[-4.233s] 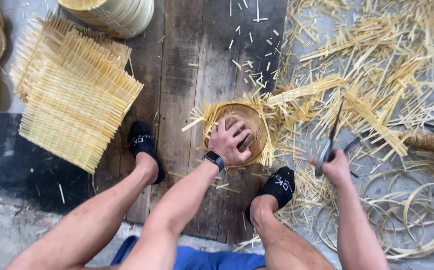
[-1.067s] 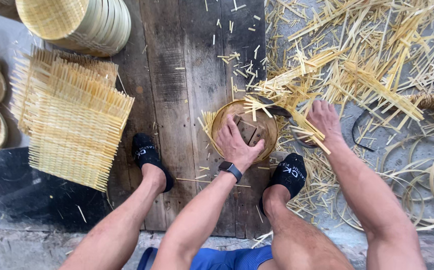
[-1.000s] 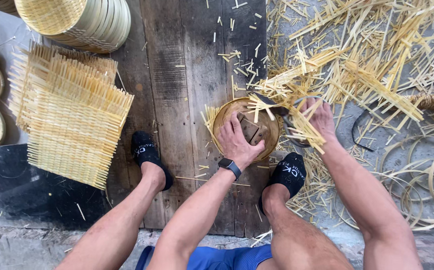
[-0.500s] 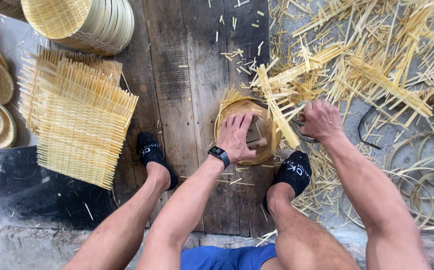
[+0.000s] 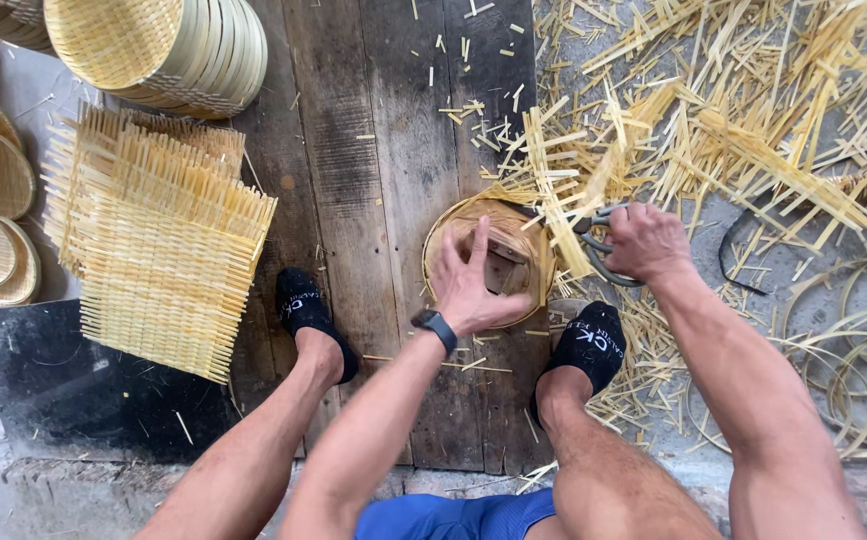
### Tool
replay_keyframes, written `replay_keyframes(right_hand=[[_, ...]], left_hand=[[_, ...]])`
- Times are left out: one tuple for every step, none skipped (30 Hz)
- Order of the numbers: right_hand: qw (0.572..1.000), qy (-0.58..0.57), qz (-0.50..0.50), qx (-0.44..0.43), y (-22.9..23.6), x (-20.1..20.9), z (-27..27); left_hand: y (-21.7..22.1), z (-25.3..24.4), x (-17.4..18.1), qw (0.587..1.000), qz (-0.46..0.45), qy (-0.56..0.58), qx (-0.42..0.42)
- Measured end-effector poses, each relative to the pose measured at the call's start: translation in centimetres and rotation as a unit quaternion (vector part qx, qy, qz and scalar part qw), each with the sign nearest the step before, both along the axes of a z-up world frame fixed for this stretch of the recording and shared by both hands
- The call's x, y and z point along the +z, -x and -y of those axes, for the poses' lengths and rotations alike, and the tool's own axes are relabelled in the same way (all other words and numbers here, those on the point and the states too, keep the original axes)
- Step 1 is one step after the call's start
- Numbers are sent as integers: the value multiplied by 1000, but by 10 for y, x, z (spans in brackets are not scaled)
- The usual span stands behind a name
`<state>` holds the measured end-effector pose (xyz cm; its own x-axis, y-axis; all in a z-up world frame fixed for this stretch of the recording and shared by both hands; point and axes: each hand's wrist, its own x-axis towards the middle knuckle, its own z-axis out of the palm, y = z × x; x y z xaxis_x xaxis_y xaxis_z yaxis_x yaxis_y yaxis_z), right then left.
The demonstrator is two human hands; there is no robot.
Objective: The person constructs a small bamboo basket by placing a woven sheet over a circular wooden frame, securing it with a bamboo ring, and trimming the excess edges with shears.
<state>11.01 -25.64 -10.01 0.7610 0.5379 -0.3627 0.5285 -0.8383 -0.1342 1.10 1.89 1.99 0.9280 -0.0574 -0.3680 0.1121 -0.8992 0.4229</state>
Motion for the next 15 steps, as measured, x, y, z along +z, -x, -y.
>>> replay_keyframes(right_hand=[[1000, -18, 16, -4, -1, 2, 2], [1000, -17, 18, -2, -1, 6, 1], [995, -47, 87, 6, 0, 11, -2], [985, -77, 155, 15, 1, 15, -7], [985, -78, 154, 17, 2, 17, -15], [982, -64, 174, 21, 2, 18, -22], [979, -50, 195, 22, 2, 18, -27], [979, -51, 196, 20, 2, 17, -26], [997, -12, 74, 3, 1, 16, -18], [998, 28, -49, -13, 0, 15, -10], [998, 28, -50, -13, -2, 13, -2], [999, 23, -36, -11, -3, 12, 6], [1000, 19, -23, -5, -4, 11, 9], [1000, 19, -24, -3, -2, 10, 8], [999, 14, 21, 22, -2, 11, 4]], left_hand=[[3, 11, -2, 998, -38, -17, 54], [4, 16, -4, 991, -76, -34, 108], [5, 16, -5, 990, -78, -32, 111], [3, 14, -7, 993, -78, -32, 87], [3, 12, -7, 994, -79, -33, 61], [5, 12, -7, 994, -80, -34, 63], [5, 12, -5, 996, -62, -26, 54], [5, 11, -4, 998, -45, -19, 45], [5, 7, -4, 998, -44, -19, 46], [4, 0, -3, 999, -29, -23, 8], [3, -5, -3, 999, -15, -26, -31], [1, -8, -4, 999, -15, -26, -32], [1, -9, -4, 998, -19, -26, -49], [1, -11, -3, 997, -22, -25, -66], [-1, -12, -2, 997, -21, -25, -65]])
